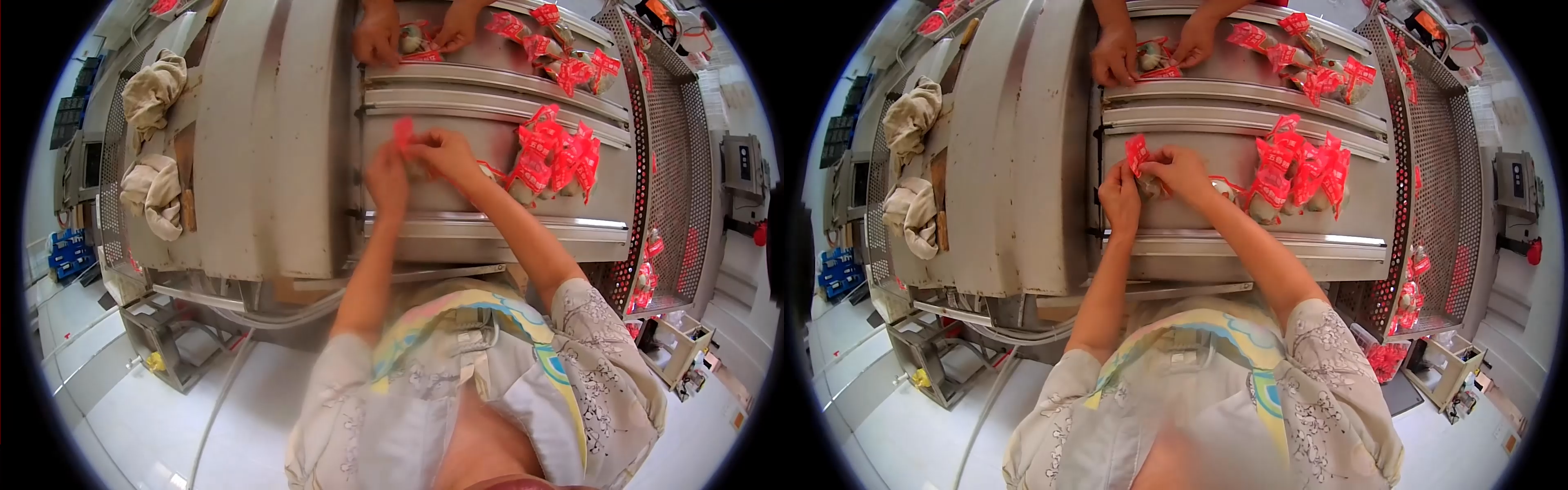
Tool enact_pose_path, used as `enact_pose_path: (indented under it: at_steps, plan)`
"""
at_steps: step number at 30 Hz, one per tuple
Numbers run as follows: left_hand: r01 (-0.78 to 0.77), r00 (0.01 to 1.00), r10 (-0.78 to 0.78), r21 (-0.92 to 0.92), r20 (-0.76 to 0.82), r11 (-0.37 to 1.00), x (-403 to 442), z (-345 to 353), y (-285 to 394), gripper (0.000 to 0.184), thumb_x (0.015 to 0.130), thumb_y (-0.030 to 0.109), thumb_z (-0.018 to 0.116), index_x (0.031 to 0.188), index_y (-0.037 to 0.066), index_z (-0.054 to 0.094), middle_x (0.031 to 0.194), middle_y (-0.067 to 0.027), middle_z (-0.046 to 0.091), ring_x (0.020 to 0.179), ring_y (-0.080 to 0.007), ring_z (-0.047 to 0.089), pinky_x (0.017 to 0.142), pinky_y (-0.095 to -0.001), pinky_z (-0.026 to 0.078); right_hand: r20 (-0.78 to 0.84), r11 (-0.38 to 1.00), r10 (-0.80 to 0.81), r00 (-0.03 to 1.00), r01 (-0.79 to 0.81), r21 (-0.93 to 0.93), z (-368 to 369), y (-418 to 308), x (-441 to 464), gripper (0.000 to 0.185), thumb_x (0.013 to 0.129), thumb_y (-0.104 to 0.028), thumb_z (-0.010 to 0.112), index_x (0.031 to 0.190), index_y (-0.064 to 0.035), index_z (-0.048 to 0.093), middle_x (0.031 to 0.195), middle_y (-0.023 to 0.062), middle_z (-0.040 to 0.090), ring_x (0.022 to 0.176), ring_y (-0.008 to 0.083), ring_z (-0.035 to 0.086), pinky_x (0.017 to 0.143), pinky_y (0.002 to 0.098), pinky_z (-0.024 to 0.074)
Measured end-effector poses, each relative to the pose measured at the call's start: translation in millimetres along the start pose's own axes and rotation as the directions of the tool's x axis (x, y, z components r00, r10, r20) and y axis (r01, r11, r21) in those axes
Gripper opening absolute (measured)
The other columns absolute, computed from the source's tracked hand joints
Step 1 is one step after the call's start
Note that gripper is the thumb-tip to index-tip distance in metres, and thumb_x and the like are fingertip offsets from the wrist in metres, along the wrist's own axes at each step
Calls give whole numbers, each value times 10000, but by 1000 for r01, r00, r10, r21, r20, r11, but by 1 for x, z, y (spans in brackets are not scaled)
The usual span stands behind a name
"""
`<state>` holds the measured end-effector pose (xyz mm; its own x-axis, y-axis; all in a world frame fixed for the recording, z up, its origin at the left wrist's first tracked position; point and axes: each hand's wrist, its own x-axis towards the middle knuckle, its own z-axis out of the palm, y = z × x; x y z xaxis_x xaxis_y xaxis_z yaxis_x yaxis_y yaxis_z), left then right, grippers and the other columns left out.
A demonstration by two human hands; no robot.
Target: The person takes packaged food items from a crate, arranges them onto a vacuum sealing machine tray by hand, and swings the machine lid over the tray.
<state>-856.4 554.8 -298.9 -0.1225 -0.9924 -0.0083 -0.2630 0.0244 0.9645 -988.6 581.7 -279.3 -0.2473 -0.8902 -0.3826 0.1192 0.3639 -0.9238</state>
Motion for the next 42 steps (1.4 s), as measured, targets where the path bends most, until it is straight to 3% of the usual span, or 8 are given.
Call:
enact_pose_path:
  at_steps: [6, 8, 17, 23, 30, 35, 38, 42]
  plan:
    - [65, 994, -54, 125, -90, 990, 13, 15, -17, 250, 947, 213, 497, 1008, 27, 652, 884, -166, 671, 788, -271, 647, 712, -357, 487, -62, 991, 88, 994, -81, 108, -6, 13, 20, 264, 803, -221, 717, 890, 21, 656, 692, 62, 624, 549, 91, 535, 484, 260, 434]
    - [-15, 993, 20, 42, -120, 999, 17, 23, -25, 264, 955, 216, 501, 955, -6, 644, 781, -106, 650, 704, -152, 564, 651, -300, 456, -83, 993, 74, 994, -66, 93, -7, 16, 24, 268, 810, -231, 710, 862, 27, 660, 667, 58, 619, 553, 85, 531, 484, 261, 425]
    - [146, 971, -145, -9, -188, 989, 33, 36, -73, 290, 939, 200, 509, 874, -41, 656, 759, -36, 657, 658, -97, 542, 612, -259, 436, -221, 863, -56, 974, -64, -500, -33, 45, 49, 355, 772, -413, 640, 816, -68, 713, 689, 110, 662, 611, 255, 633, 624, 378, 485]
    - [149, 982, -145, 27, -123, 988, 38, 28, -113, 277, 928, 180, 504, 853, -40, 654, 759, -39, 653, 640, -90, 553, 600, -251, 444, -180, 759, 136, 974, -220, -613, -37, 24, 45, 341, 735, -396, 636, 862, -93, 724, 829, 135, 687, 831, 302, 654, 746, 394, 501]
    - [-12, 993, 11, -8, -118, 1000, 41, 33, -79, 200, 913, 130, 520, 869, -28, 635, 765, -35, 637, 690, -91, 578, 637, -244, 468, -248, 885, 102, 963, -202, -419, -44, 40, 49, 330, 765, -399, 629, 813, -86, 721, 820, 140, 677, 806, 318, 642, 727, 395, 486]
    - [316, 948, -315, -55, 36, 947, 44, 30, -29, 176, 907, 113, 537, 933, -41, 619, 766, -47, 636, 676, -93, 575, 637, -236, 477, -350, 932, -17, 937, -112, -345, -40, 37, 44, 339, 837, -297, 611, 636, -25, 637, 563, 68, 611, 508, 158, 591, 511, 292, 451]
    - [331, 937, -337, 73, 96, 941, 60, 26, -40, 201, 910, 141, 558, 947, -50, 612, 758, -61, 650, 623, -108, 587, 598, -234, 479, -357, 939, 56, 932, -171, -298, -36, 25, 39, 358, 831, -366, 595, 715, -37, 673, 658, 139, 634, 680, 300, 624, 621, 382, 460]
    - [159, 987, -157, 42, -41, 986, 80, 28, -54, 284, 898, 248, 604, 863, -33, 634, 745, -85, 672, 587, -129, 621, 538, -233, 465, -367, 986, 118, 923, -153, -66, -30, 16, 38, 295, 857, -286, 592, 730, -29, 665, 638, 133, 635, 669, 294, 627, 627, 356, 475]
